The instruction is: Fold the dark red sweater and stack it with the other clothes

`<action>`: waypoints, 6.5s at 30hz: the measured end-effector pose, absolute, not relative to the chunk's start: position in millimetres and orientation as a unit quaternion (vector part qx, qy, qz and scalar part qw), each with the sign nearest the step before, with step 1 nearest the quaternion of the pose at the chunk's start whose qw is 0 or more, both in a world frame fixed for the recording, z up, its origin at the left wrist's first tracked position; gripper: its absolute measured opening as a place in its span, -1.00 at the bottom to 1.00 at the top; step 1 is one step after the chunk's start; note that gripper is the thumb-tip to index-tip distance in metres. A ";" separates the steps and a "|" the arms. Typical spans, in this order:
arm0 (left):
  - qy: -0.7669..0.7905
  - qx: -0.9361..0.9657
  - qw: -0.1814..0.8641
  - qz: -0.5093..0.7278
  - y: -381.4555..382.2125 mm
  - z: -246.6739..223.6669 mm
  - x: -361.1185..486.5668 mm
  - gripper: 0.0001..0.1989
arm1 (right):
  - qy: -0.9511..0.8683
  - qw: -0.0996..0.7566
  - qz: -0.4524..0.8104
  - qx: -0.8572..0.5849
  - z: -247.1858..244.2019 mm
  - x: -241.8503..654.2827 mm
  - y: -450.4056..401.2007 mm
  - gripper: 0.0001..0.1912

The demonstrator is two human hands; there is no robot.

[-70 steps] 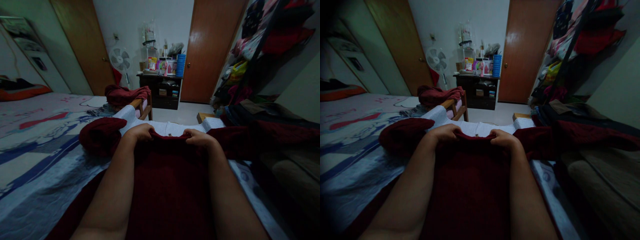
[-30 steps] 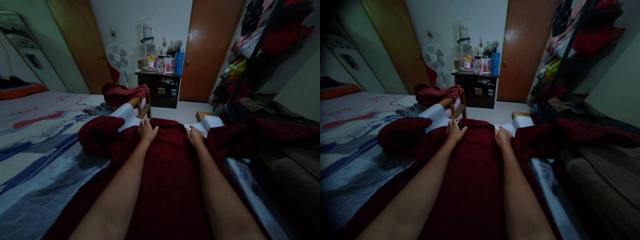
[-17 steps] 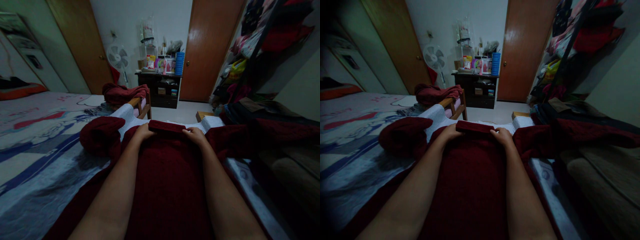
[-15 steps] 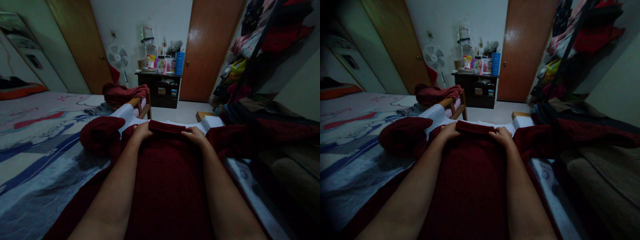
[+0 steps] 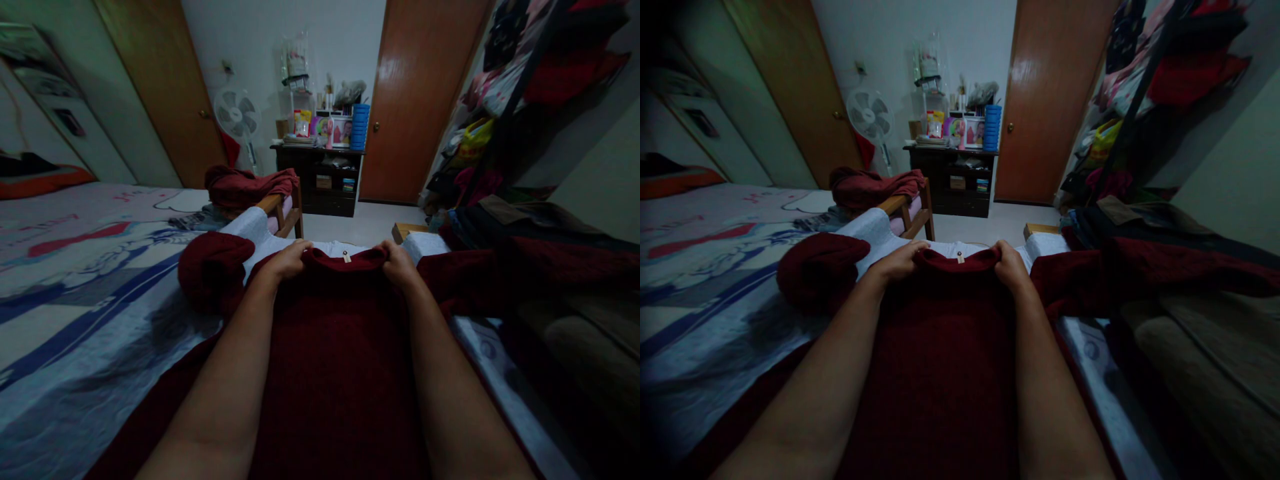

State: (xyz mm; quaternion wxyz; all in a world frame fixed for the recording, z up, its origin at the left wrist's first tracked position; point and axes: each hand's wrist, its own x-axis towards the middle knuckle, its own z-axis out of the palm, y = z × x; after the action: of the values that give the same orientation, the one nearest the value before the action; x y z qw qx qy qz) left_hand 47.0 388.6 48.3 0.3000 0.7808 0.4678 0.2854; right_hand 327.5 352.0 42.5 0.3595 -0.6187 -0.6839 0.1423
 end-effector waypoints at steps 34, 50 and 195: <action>0.531 0.803 0.002 0.271 382.8 8.2 105.8 -0.54 | -0.615 0.216 0.098 -0.752 13.3 351.8 363.8 -0.64; 0.517 0.644 0.437 0.358 411.6 1.6 58.1 -0.58 | -0.606 0.234 0.149 -0.745 12.7 323.0 366.6 -0.51; 0.657 0.753 0.008 0.039 383.5 4.7 93.8 -0.49 | -0.649 0.174 0.014 -0.741 -11.4 305.1 365.6 -0.69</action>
State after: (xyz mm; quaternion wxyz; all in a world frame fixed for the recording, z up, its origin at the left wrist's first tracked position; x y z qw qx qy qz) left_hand 93.8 383.5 4.7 0.0080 0.7532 0.6566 0.0394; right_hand 305.1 365.6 -11.4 0.1741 -0.7408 -0.6486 0.0144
